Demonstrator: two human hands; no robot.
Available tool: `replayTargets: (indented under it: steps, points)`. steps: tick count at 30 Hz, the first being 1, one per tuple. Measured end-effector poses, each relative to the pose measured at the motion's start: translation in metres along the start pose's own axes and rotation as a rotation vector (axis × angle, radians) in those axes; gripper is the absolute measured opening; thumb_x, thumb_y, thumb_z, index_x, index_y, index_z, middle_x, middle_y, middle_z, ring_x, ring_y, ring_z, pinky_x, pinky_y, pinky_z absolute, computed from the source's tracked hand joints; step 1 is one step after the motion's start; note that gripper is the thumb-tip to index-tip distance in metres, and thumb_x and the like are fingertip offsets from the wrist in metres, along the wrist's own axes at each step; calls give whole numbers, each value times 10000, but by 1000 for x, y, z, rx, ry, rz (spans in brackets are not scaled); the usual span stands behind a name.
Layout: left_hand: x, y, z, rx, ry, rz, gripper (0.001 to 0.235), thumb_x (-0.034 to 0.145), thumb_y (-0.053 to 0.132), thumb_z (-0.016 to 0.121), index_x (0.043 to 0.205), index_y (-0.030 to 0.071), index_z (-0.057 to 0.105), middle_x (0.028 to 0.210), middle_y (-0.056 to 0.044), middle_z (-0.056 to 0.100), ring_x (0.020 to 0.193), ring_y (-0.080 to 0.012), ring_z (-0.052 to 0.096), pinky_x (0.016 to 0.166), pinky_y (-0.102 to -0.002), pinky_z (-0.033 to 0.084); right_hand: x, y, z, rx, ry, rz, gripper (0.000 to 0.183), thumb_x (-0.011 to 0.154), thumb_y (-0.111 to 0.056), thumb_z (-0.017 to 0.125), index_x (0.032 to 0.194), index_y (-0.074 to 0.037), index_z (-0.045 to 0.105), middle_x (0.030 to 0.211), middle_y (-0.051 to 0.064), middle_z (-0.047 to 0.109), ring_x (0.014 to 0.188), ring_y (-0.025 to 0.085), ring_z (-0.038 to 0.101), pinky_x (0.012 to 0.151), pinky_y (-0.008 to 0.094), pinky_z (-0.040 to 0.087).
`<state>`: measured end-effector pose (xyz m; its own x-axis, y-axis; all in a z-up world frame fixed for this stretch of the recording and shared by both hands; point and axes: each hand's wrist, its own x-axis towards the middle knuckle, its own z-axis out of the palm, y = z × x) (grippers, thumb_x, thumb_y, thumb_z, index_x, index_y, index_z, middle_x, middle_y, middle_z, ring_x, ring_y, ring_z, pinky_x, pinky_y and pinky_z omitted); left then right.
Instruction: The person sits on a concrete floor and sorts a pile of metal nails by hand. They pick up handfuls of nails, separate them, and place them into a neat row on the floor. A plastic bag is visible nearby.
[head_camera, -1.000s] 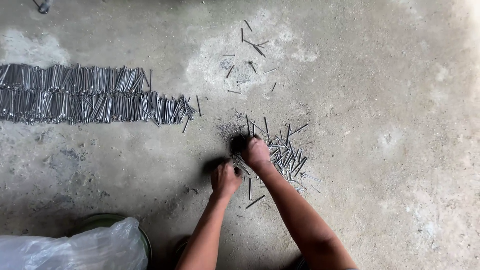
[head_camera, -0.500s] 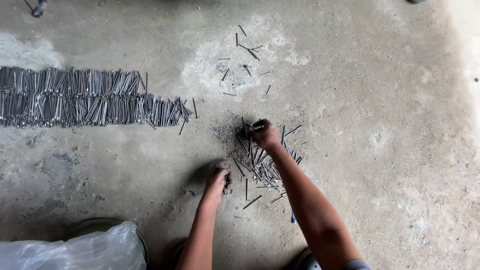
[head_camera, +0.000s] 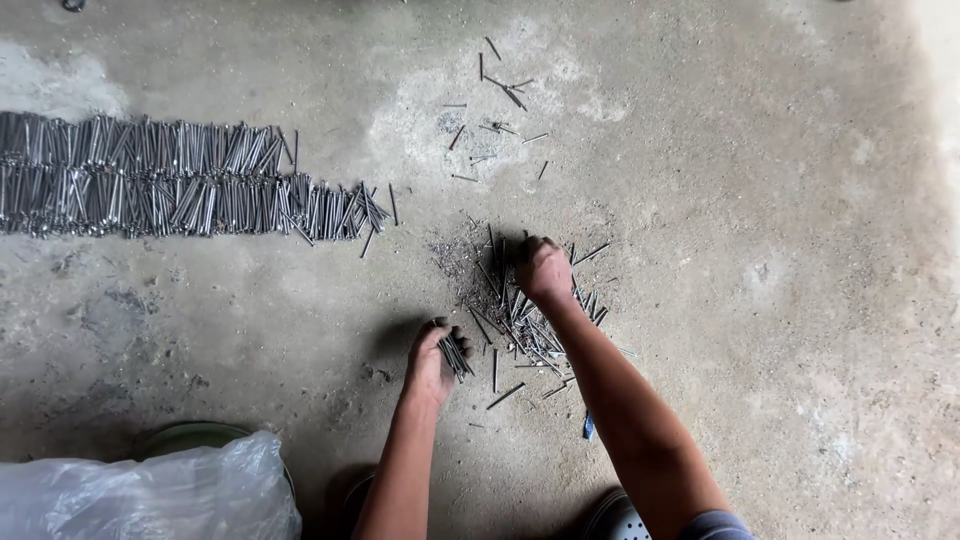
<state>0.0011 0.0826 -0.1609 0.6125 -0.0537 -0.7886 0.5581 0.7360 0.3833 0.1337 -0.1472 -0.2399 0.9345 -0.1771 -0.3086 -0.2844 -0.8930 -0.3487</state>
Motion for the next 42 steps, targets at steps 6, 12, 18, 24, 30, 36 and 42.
replayTargets:
  steps: [6,12,18,24,30,36,42]
  points:
    - [-22,-3,16,-105,-6,29,185,878,93,653,1059,133,651,957,-140,752,903,-309,741,825,-450,625,-2,-73,-20,196,59,74,315,835,-412,717,992,-143,766,883,130,773,866,366,770,776,471,649]
    - [-69,32,51,-192,-118,-52,175,930,233,643,1072,135,677,1050,-137,769,948,-314,754,839,-473,639,18,-57,-7,82,-82,64,380,819,-413,687,1024,-100,750,950,163,755,969,386,747,863,495,623]
    - [-50,24,33,-90,-260,-74,442,955,359,556,1333,146,640,1372,-151,670,1112,-362,712,913,-490,604,30,-29,6,129,-153,147,438,832,-548,682,1047,-176,767,1021,147,763,1062,373,723,935,493,596]
    - [-51,26,30,-89,-359,-87,469,923,357,578,1362,199,630,1419,-111,639,1129,-373,701,875,-503,622,-19,-96,-68,75,-125,25,464,854,-464,686,1080,-62,727,989,195,741,1032,414,721,918,530,599]
    - [-55,31,31,-17,-369,-5,565,844,115,641,1401,203,596,1498,-130,572,1205,-390,661,890,-468,615,-21,-36,-39,385,-162,168,352,851,-518,668,1070,-268,782,1017,66,776,1065,326,713,952,482,580]
    - [-68,35,62,-165,-300,-73,474,900,441,633,1300,188,644,1213,-131,716,1029,-357,718,873,-497,602,-172,-113,-162,697,-332,-52,221,898,-187,700,1065,-94,811,1015,248,779,980,402,754,878,517,596]
    - [-29,-6,37,-238,-118,-95,513,889,679,630,935,172,689,795,-43,714,720,-243,702,770,-447,620,-170,-46,-69,1078,80,289,478,1094,-402,545,1046,33,737,975,237,751,892,288,694,715,393,599]
